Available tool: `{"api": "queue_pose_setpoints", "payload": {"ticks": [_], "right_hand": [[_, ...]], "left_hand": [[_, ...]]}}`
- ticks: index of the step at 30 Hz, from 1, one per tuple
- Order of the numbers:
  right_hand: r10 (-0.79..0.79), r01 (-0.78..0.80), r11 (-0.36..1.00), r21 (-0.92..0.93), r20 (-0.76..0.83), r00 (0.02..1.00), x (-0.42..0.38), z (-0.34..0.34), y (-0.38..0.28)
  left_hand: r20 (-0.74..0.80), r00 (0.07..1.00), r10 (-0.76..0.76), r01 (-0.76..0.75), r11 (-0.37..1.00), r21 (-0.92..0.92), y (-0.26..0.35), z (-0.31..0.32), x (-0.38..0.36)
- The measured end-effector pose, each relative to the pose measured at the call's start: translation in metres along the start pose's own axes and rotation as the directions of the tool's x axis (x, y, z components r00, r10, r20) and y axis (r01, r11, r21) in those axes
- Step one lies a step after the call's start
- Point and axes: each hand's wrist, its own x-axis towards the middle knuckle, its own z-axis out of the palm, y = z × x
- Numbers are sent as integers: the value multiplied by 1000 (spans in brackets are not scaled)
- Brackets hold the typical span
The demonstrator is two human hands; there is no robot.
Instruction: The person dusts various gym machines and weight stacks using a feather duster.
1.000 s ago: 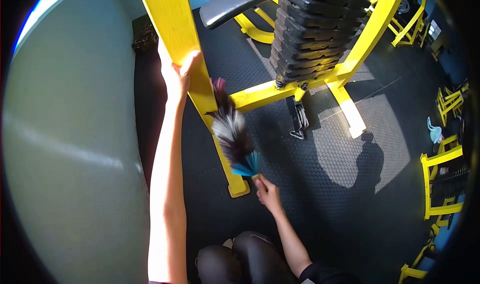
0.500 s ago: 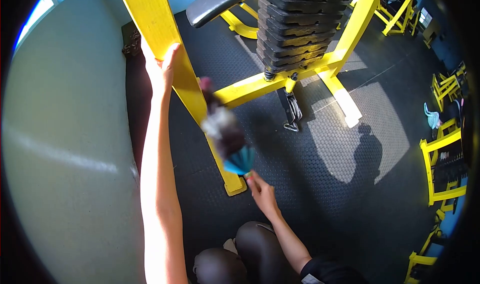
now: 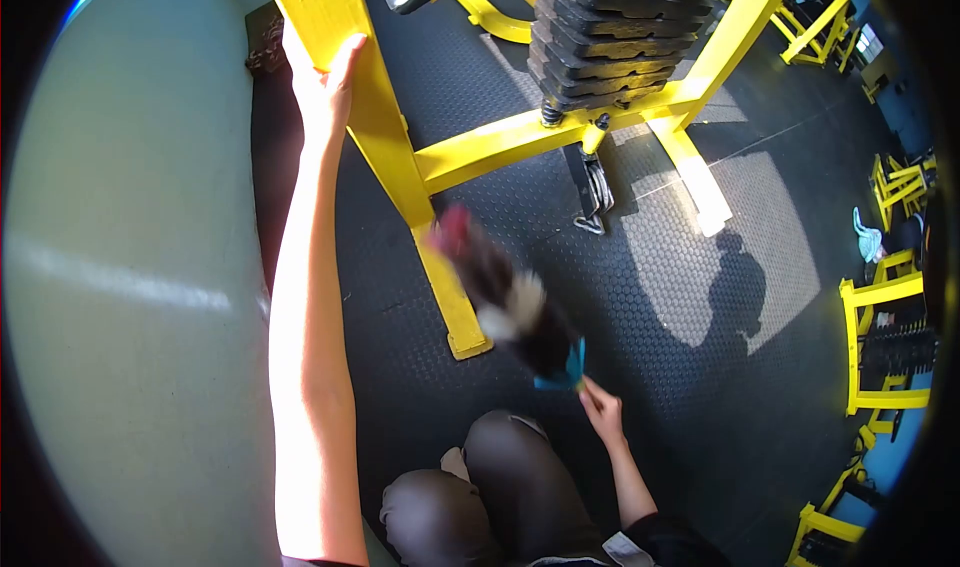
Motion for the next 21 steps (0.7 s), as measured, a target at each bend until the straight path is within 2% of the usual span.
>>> {"api": "queue_pose_setpoints", "payload": {"ticks": [1,3,4,6,7,8,9,10,11,13,15,16,18,19,21], "right_hand": [[61,-57,996,-69,68,996,-18,-11,2],[103,-74,985,-154,187,977,-33,-22,19],[102,-74,986,-149,189,977,-27,-22,29],[277,-187,939,-288,312,909,8,-22,30],[-56,85,988,-130,213,975,27,-7,59],[-113,134,985,-110,185,976,54,5,60],[73,-19,977,-211,249,966,82,8,37],[-7,40,987,-154,212,977,108,20,35],[-14,46,987,-153,206,978,124,26,23],[59,33,928,-370,234,970,141,31,4],[-107,147,970,-193,203,973,117,37,25],[-16,57,985,-166,236,972,95,34,31],[-25,38,998,-55,218,976,43,23,52],[40,-24,996,-81,202,979,14,16,61],[267,-230,957,-175,237,934,-27,3,63]], "left_hand": [[15,1000,-2,2,1000,4,2,-1,0],[26,1000,-2,2,1000,-2,3,-3,0],[30,1000,-1,1,1000,-5,4,-3,0],[43,999,4,-3,1000,-25,4,-2,-1],[41,999,6,-5,1000,-26,4,-3,-1],[54,999,0,1,1000,-24,1,-4,-1],[67,998,-3,5,1000,-23,2,-4,0],[66,998,4,-2,1000,-27,2,-4,0],[71,997,-5,7,1000,-29,3,-4,0],[76,997,-10,12,999,-35,2,-4,0],[73,997,-8,9,1000,-12,0,-4,1],[71,997,-3,5,1000,-18,1,-3,0],[56,998,-12,14,999,-45,2,-3,1],[50,999,0,3,999,-48,1,-2,1],[35,999,28,-26,998,-60,-2,-2,2]]}}
